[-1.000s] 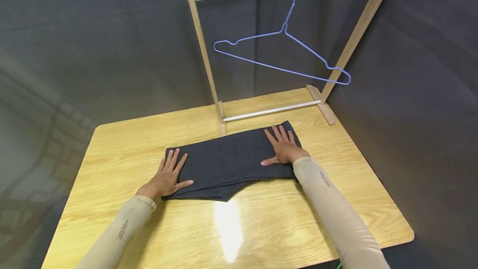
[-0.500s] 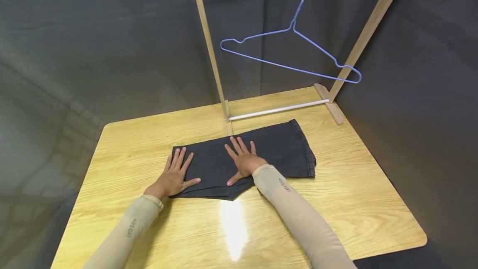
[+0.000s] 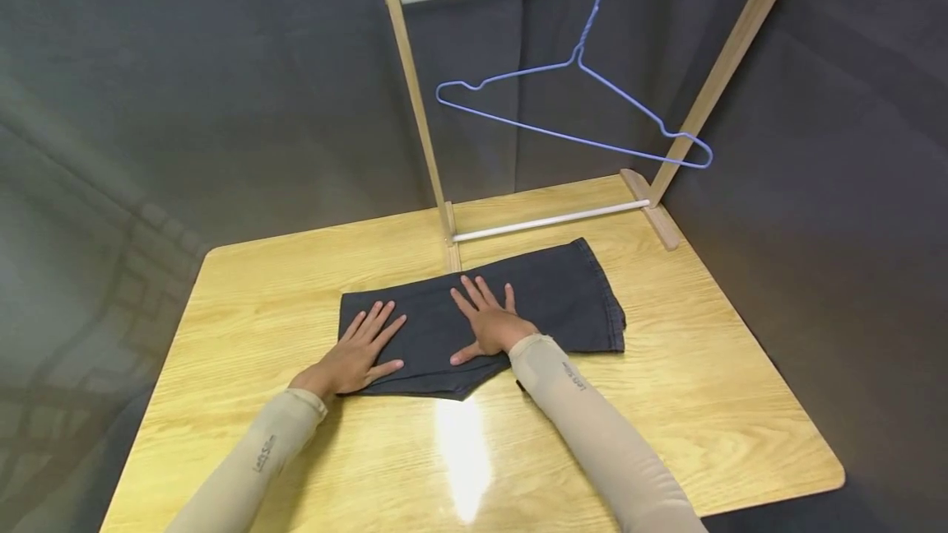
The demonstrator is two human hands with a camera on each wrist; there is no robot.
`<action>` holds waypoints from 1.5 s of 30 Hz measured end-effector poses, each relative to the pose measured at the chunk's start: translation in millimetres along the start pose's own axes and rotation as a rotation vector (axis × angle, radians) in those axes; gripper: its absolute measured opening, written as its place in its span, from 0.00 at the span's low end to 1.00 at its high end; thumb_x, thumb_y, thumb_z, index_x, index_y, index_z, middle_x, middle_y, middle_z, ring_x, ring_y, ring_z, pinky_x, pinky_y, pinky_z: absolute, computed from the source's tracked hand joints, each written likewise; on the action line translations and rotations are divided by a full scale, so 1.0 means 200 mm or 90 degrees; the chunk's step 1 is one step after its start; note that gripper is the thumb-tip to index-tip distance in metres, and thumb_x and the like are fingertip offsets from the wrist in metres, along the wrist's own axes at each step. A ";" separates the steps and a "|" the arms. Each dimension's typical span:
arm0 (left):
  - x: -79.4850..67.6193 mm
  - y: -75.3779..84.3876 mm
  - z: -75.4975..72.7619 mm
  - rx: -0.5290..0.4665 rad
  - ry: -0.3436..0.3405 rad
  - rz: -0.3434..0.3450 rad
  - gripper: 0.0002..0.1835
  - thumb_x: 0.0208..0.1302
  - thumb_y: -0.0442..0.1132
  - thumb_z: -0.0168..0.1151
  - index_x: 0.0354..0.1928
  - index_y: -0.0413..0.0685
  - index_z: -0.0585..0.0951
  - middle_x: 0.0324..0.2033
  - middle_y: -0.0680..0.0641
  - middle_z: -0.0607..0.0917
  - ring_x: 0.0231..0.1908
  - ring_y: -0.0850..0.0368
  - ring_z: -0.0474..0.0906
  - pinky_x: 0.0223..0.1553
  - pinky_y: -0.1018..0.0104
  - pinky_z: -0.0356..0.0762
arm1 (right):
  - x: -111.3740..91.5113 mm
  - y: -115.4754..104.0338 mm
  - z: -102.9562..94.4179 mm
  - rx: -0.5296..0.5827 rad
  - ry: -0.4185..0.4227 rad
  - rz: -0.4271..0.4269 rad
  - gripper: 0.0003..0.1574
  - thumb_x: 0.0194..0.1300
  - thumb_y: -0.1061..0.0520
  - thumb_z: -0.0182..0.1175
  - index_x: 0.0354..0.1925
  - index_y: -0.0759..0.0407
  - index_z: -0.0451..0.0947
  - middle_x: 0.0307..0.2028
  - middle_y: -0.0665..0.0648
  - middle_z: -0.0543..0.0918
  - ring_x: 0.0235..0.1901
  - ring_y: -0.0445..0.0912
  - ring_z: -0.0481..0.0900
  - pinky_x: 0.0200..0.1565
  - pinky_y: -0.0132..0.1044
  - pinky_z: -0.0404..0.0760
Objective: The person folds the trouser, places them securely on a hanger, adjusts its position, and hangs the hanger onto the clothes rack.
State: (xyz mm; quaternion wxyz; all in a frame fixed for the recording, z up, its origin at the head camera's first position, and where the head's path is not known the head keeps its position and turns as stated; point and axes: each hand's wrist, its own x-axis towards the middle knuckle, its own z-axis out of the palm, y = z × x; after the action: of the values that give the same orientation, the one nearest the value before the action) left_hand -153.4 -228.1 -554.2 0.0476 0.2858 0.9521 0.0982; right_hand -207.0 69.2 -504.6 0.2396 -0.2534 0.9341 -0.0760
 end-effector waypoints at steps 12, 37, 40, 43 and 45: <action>0.00 0.01 0.00 -0.034 0.005 0.017 0.42 0.67 0.66 0.45 0.75 0.55 0.49 0.76 0.41 0.43 0.75 0.39 0.38 0.72 0.40 0.40 | -0.11 0.52 -0.06 0.061 0.068 0.094 0.77 0.47 0.20 0.58 0.75 0.48 0.25 0.75 0.62 0.24 0.74 0.61 0.21 0.62 0.75 0.26; 0.00 0.05 -0.03 -0.007 -0.012 0.011 0.41 0.67 0.63 0.49 0.75 0.56 0.49 0.76 0.41 0.43 0.75 0.40 0.38 0.72 0.41 0.42 | -0.34 0.48 0.07 0.028 0.172 -0.059 0.57 0.62 0.27 0.51 0.76 0.53 0.42 0.76 0.63 0.40 0.75 0.62 0.37 0.69 0.67 0.39; 0.01 0.05 -0.05 -0.001 -0.018 0.007 0.41 0.67 0.63 0.49 0.75 0.56 0.49 0.76 0.41 0.43 0.75 0.40 0.38 0.72 0.41 0.42 | -0.33 0.43 0.07 0.015 0.166 -0.057 0.54 0.64 0.29 0.49 0.75 0.53 0.43 0.76 0.62 0.41 0.75 0.61 0.38 0.70 0.65 0.39; 0.01 0.05 -0.04 -0.013 -0.022 -0.002 0.41 0.67 0.63 0.48 0.76 0.58 0.47 0.76 0.43 0.41 0.76 0.42 0.36 0.73 0.42 0.39 | -0.34 0.39 0.05 0.008 0.177 -0.061 0.54 0.64 0.31 0.51 0.75 0.54 0.44 0.76 0.62 0.42 0.75 0.61 0.39 0.70 0.65 0.40; 0.01 0.05 -0.03 -0.015 -0.017 0.001 0.41 0.67 0.62 0.49 0.75 0.57 0.48 0.76 0.42 0.42 0.76 0.41 0.37 0.73 0.42 0.40 | -0.35 0.35 0.03 0.013 0.190 -0.079 0.55 0.63 0.30 0.52 0.75 0.52 0.43 0.76 0.60 0.42 0.75 0.60 0.39 0.70 0.65 0.41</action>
State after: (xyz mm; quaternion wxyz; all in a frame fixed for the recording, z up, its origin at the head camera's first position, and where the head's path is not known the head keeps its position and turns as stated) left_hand -150.7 -220.2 -545.9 0.0636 0.2875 0.9498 0.1053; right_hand -182.5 165.5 -500.4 0.0954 -0.2942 0.9410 -0.1374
